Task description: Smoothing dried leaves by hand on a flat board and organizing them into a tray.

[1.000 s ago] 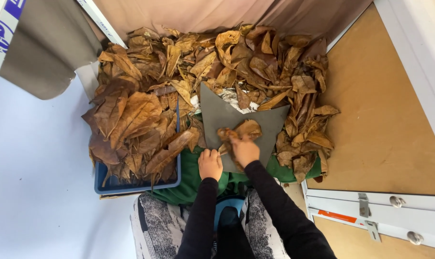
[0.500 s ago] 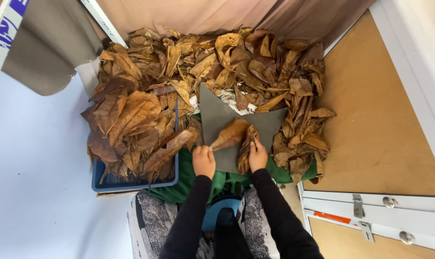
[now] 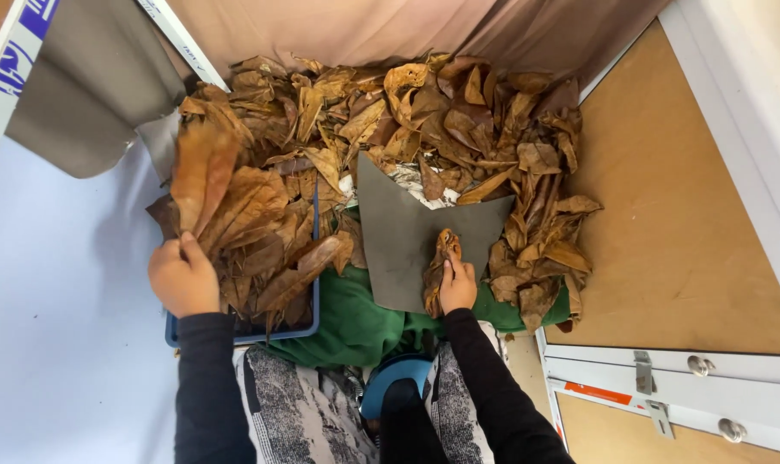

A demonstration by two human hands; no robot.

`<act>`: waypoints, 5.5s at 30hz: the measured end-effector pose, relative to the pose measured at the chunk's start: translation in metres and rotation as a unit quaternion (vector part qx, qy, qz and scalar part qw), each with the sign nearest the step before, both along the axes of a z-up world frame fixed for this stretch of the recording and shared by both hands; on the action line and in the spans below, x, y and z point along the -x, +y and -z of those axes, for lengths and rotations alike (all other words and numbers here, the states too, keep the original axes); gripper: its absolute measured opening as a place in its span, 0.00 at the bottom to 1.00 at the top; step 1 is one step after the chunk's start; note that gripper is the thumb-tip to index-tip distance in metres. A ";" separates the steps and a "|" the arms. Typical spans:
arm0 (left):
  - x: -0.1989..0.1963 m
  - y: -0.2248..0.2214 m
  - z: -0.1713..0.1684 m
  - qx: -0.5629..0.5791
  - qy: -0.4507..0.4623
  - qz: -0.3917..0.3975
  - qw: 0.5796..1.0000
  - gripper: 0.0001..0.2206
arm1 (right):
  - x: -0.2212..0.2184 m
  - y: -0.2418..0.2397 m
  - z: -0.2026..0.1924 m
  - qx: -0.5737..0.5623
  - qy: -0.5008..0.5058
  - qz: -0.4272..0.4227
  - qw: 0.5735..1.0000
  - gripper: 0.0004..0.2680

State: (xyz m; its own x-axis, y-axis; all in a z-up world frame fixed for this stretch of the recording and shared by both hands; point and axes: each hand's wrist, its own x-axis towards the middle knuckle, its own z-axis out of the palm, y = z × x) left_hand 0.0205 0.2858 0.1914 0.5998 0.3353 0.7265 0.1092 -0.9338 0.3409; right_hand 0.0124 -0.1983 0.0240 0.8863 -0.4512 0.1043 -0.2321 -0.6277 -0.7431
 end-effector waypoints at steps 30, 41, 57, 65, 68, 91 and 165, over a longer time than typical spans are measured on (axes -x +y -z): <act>-0.329 -0.382 0.022 -0.076 0.376 0.313 0.869 0.19 | -0.003 -0.002 0.009 0.063 -0.047 -0.009 0.997 0.12; -0.382 -0.373 0.056 -0.036 0.423 0.215 0.879 0.19 | -0.003 -0.006 0.019 0.052 -0.036 -0.013 0.998 0.12; -0.333 -0.320 -0.104 0.009 -0.065 0.344 0.937 0.22 | -0.005 -0.005 0.018 0.058 -0.050 -0.027 0.997 0.14; -0.208 -0.286 -0.204 0.085 -0.238 0.398 0.882 0.12 | -0.002 -0.003 0.005 0.040 -0.053 -0.032 0.997 0.14; -0.145 -0.278 -0.211 0.119 -0.195 0.432 0.872 0.11 | -0.009 -0.020 0.030 -0.019 -0.074 -0.041 0.996 0.14; 0.057 -0.307 0.108 0.082 0.356 0.288 0.885 0.14 | 0.034 -0.043 -0.092 -0.107 0.030 -0.048 0.993 0.13; 0.035 -0.297 0.216 0.012 0.114 0.279 0.954 0.06 | -0.049 -0.062 -0.025 0.278 0.227 -0.108 0.927 0.14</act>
State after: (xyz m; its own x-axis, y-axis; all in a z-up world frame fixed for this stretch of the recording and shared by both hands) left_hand -0.0140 -0.0111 -0.0247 0.8313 -0.0666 0.5519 -0.3278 -0.8605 0.3899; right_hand 0.0614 -0.2606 0.0492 0.9590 -0.2472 -0.1387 -0.2668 -0.9524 -0.1476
